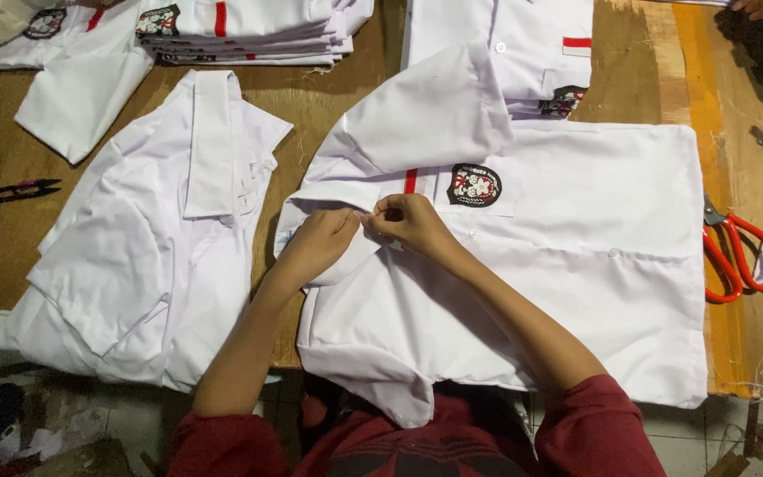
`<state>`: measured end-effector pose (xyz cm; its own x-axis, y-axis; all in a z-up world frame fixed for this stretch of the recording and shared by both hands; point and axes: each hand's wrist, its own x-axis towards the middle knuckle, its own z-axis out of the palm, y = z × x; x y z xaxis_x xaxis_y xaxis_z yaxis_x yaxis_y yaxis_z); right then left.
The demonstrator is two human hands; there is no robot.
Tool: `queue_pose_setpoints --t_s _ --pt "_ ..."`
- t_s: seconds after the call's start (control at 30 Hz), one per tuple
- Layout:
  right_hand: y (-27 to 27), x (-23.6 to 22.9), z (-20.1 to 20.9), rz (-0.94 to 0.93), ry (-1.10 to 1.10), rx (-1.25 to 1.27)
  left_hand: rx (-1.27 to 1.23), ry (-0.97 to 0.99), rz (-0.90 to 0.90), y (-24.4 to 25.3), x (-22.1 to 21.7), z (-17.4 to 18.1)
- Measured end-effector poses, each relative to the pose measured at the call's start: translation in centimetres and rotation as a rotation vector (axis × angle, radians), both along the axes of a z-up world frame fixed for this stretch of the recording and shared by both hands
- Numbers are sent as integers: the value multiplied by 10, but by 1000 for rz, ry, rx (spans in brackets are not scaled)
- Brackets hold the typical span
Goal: The person folds a white shirt on a wooden table, aligning the collar and sleeves. They use red-handled scissors to trim a loose thread near the collar and then continue folding the shirt into a neat stack.
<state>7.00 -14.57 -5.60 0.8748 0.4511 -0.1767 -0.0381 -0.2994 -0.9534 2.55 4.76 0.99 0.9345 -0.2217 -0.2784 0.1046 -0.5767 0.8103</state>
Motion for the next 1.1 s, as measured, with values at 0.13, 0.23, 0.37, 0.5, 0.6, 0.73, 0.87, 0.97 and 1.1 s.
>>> queue_pose_setpoints --t_s 0.13,0.23,0.37,0.5,0.6,0.73,0.87,0.97,1.1 --pt "1 -2 -4 -21 -236 -126 50 -26 -5 -7 -4 17" --pt "3 -10 6 -40 -372 -196 33 -39 -14 -14 -9 46" --pt "4 -19 22 -77 -533 -200 3 -64 3 -8 -13 54" --pt "-1 -2 -11 -166 -591 -178 80 -564 223 8 -6 28" --pt "-2 5 -21 -169 -599 -141 119 -946 295 24 -1 19" --pt "-4 6 -12 -178 -589 -100 249 -939 123 17 1 28" --pt "-9 14 -17 -232 -595 -124 199 -804 43 15 1 12" --pt "-13 24 -35 -243 -543 -114 282 -896 18 9 -2 14" --pt "-16 25 -33 -220 -503 -84 421 -1066 14 8 -3 3"
